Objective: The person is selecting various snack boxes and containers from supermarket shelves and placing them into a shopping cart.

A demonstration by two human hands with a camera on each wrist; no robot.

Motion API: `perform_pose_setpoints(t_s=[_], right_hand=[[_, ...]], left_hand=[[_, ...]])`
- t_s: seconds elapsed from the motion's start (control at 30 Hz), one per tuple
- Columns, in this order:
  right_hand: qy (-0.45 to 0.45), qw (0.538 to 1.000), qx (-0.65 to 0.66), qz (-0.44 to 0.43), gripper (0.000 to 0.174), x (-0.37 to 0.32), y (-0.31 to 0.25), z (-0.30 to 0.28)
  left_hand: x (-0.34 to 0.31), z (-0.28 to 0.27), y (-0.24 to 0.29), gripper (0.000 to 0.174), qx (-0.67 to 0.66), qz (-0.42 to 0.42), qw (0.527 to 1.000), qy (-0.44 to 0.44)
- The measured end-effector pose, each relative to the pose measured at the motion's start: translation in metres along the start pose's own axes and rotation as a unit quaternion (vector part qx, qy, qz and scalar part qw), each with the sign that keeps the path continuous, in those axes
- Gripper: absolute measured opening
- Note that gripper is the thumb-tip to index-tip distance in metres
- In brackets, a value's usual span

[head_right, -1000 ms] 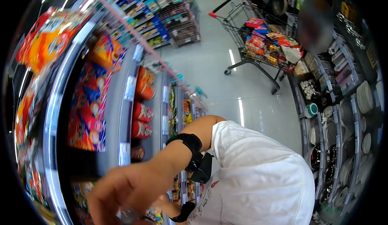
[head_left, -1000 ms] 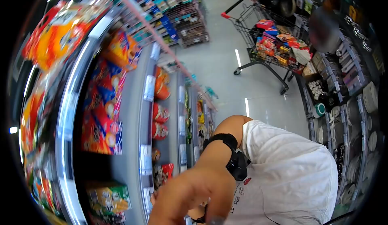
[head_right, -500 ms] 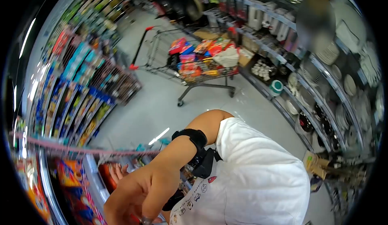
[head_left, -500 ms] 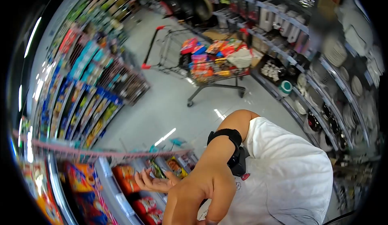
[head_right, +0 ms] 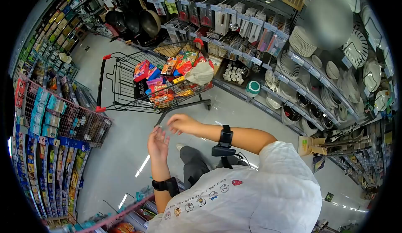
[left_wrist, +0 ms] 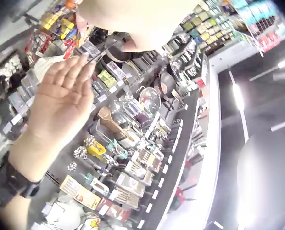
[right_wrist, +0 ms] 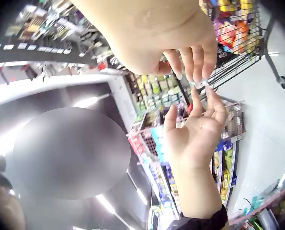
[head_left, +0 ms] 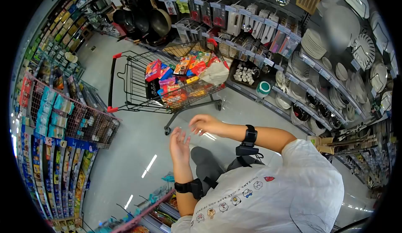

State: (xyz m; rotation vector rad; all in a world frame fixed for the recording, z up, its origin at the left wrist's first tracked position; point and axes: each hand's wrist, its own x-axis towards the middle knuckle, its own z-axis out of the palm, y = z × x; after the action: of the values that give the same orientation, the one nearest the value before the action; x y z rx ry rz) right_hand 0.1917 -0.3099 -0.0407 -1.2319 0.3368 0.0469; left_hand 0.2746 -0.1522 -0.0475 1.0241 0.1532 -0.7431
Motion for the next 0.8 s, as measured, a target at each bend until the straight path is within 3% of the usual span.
perform_pose_setpoints(t_s=[0.13,0.23,0.57,0.8], right_hand=[[0.111,0.991,0.062,0.039,0.022,0.065,0.030,-0.028],[0.159,0.979,0.068,0.104,0.023,0.109,0.042,-0.037],[0.179,0.968,0.072,0.163,0.022,0.219,0.032,-0.024],[0.196,0.966,0.079,0.152,0.020,0.273,0.021,-0.063]], left_hand=[[0.089,-0.023,0.028,0.043,-0.125,-0.160,0.979,0.032],[0.148,-0.032,0.046,0.041,-0.197,-0.218,0.954,0.052],[0.252,-0.046,0.098,0.051,-0.248,-0.245,0.931,0.103],[0.312,-0.025,0.082,0.050,-0.240,-0.277,0.922,0.125]])
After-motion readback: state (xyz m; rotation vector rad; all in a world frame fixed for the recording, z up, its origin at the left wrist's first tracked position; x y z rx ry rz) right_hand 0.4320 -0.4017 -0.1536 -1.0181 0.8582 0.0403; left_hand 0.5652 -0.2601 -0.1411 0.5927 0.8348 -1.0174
